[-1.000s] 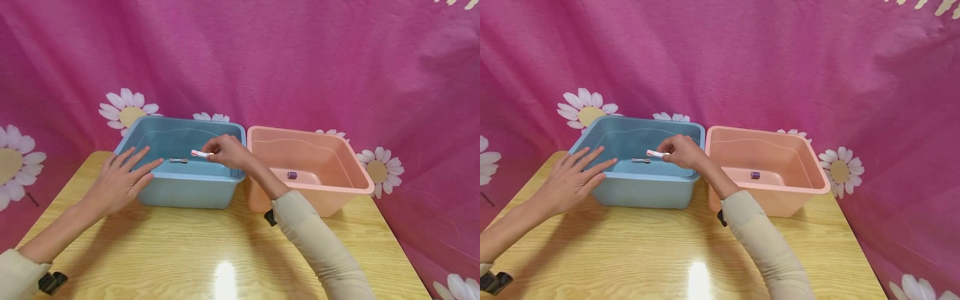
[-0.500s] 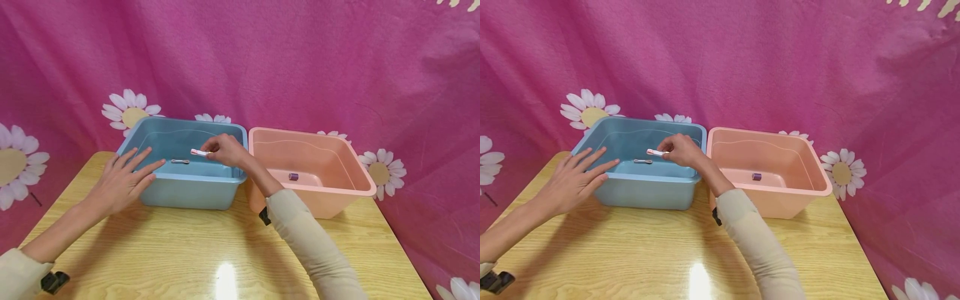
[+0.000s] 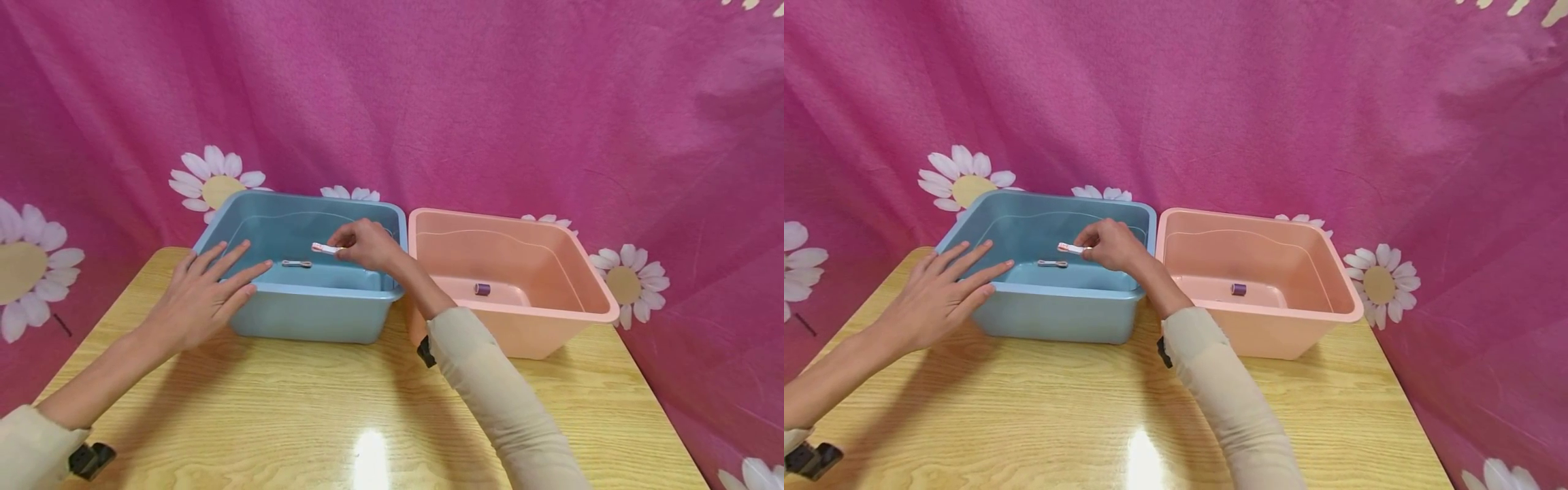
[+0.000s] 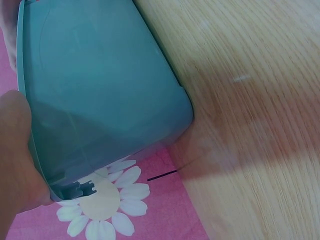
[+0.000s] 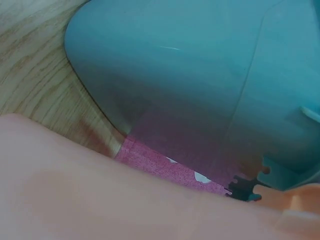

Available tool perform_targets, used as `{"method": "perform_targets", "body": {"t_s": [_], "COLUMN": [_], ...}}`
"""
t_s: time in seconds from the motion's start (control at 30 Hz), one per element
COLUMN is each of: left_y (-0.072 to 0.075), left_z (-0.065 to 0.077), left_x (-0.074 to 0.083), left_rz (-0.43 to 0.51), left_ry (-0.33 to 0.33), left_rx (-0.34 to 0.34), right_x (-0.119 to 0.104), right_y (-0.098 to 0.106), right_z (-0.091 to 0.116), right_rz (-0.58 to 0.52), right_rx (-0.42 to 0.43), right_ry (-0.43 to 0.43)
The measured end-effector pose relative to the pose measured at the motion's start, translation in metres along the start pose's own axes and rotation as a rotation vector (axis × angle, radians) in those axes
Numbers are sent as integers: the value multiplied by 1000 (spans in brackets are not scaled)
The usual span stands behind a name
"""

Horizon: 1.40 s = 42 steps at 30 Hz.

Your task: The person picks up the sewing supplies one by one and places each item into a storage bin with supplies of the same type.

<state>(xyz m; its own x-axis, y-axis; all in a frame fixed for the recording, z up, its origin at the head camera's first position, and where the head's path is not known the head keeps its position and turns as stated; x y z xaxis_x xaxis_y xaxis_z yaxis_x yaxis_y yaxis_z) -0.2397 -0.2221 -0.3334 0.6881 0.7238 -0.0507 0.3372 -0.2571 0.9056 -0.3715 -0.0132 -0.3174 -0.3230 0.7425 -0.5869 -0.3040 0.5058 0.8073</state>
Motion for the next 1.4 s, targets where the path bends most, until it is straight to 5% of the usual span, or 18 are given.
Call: {"method": "perform_targets", "body": {"t_s": [1.4], "left_y": [2], "left_z": [-1], "left_x": [2], "left_rz": [5], "left_ry": [20], "left_rx": [-10], "right_x": [-2], "right_y": [-2], "right_z": [-4], "right_rz": [-5], "right_rx": [43], "right_ry": [12]}}
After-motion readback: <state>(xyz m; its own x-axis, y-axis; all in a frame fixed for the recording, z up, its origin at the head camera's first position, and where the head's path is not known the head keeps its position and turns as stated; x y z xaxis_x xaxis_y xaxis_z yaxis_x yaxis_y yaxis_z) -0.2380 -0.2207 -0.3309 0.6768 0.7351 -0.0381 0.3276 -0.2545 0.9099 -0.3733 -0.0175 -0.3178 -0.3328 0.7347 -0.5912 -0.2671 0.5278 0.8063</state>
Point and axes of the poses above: each hand's wrist, its own z-axis away from the middle knuckle, its own y-axis out of the back of the hand, x = y × z, the point moved 7 cm from there along -z, towards the middle knuckle, and after that the axes turned 13 degrees about -y, right-handed, at the moved point
